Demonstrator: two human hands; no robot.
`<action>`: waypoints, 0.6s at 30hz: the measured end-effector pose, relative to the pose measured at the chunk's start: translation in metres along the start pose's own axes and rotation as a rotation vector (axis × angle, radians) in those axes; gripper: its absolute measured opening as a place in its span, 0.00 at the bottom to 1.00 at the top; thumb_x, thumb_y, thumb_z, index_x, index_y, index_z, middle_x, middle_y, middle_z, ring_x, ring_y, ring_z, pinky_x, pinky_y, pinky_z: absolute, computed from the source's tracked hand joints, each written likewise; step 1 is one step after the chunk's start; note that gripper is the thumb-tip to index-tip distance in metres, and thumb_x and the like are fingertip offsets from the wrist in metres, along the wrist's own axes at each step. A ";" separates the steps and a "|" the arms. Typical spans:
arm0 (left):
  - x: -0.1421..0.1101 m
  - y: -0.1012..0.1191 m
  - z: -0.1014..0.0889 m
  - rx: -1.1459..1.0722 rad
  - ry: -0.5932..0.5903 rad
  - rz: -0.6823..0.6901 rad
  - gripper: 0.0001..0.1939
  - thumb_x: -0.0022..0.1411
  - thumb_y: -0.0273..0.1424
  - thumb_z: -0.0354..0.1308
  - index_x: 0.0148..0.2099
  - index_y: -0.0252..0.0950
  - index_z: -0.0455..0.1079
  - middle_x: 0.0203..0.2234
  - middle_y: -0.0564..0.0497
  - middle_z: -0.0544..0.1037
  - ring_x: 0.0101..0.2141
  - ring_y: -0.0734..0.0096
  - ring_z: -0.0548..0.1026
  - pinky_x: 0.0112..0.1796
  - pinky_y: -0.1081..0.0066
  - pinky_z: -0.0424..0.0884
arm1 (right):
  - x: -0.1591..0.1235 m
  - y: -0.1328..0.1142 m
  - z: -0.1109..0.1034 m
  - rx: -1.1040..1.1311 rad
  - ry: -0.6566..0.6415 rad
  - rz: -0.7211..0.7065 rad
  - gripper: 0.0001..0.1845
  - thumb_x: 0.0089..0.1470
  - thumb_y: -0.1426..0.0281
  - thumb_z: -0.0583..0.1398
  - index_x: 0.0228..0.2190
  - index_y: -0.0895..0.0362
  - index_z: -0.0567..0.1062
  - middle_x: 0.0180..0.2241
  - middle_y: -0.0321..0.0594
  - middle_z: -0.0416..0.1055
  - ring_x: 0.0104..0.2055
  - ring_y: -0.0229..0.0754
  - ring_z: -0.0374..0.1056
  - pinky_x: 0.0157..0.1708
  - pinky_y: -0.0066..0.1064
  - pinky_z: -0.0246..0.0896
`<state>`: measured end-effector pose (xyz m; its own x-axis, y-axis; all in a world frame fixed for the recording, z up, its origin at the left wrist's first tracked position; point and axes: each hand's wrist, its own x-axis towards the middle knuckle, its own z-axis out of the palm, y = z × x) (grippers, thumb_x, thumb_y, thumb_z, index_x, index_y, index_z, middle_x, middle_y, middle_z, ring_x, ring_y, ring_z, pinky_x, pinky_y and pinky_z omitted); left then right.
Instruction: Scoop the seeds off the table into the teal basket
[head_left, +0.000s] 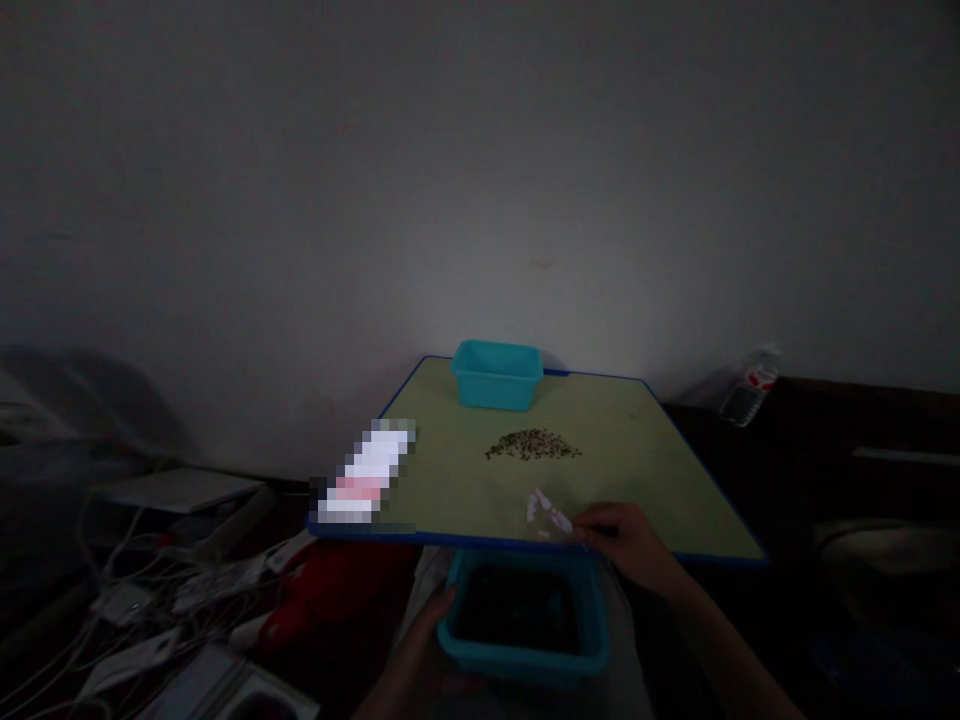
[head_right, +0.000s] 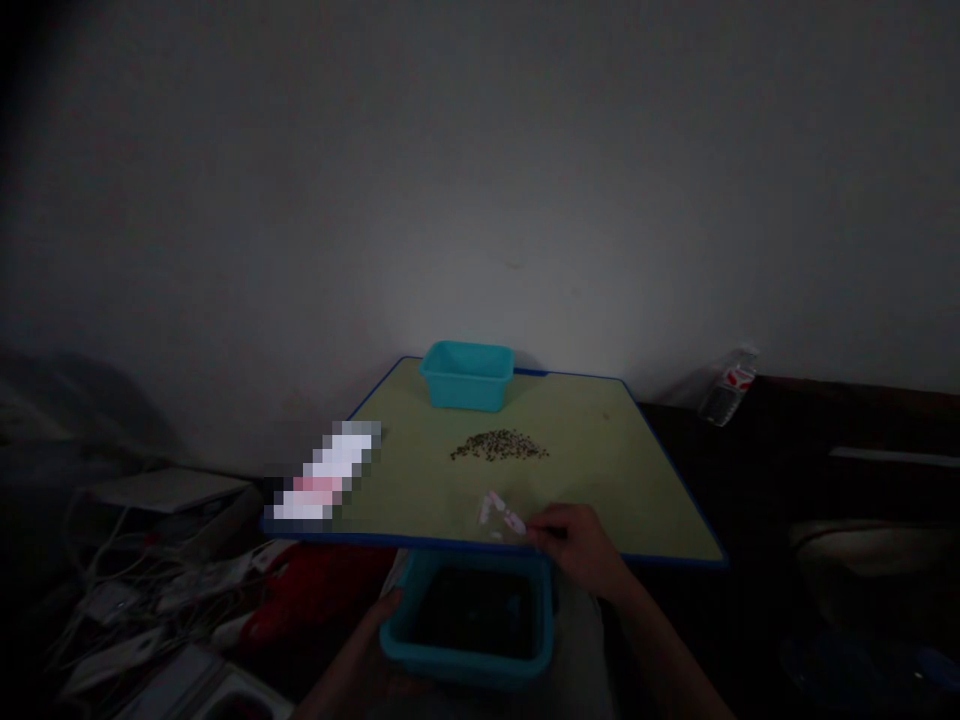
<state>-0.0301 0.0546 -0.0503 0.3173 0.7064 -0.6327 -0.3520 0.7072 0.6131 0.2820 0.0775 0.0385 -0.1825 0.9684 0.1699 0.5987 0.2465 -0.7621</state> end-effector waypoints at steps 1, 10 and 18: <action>-0.001 0.001 0.000 0.019 0.000 -0.002 0.39 0.60 0.52 0.56 0.65 0.33 0.62 0.40 0.36 0.84 0.44 0.36 0.80 0.40 0.43 0.75 | 0.003 0.007 -0.004 0.003 0.062 0.028 0.14 0.58 0.59 0.62 0.33 0.53 0.85 0.30 0.39 0.80 0.32 0.44 0.74 0.33 0.31 0.65; -0.010 0.004 0.003 0.030 0.024 0.013 0.39 0.58 0.54 0.57 0.66 0.38 0.61 0.49 0.38 0.82 0.47 0.39 0.79 0.44 0.43 0.75 | 0.013 0.063 -0.046 -0.082 0.451 0.176 0.16 0.50 0.58 0.63 0.33 0.54 0.86 0.35 0.44 0.83 0.37 0.55 0.79 0.41 0.41 0.72; 0.003 -0.001 -0.002 -0.003 0.085 -0.002 0.40 0.57 0.53 0.57 0.64 0.34 0.63 0.45 0.38 0.83 0.46 0.40 0.79 0.44 0.47 0.75 | 0.018 0.069 -0.051 -0.138 0.620 0.222 0.15 0.49 0.58 0.63 0.31 0.53 0.86 0.34 0.44 0.83 0.37 0.54 0.79 0.40 0.40 0.73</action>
<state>-0.0304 0.0559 -0.0538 0.2420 0.6996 -0.6723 -0.3542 0.7088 0.6101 0.3598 0.1142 0.0204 0.4135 0.8288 0.3769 0.6718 0.0017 -0.7407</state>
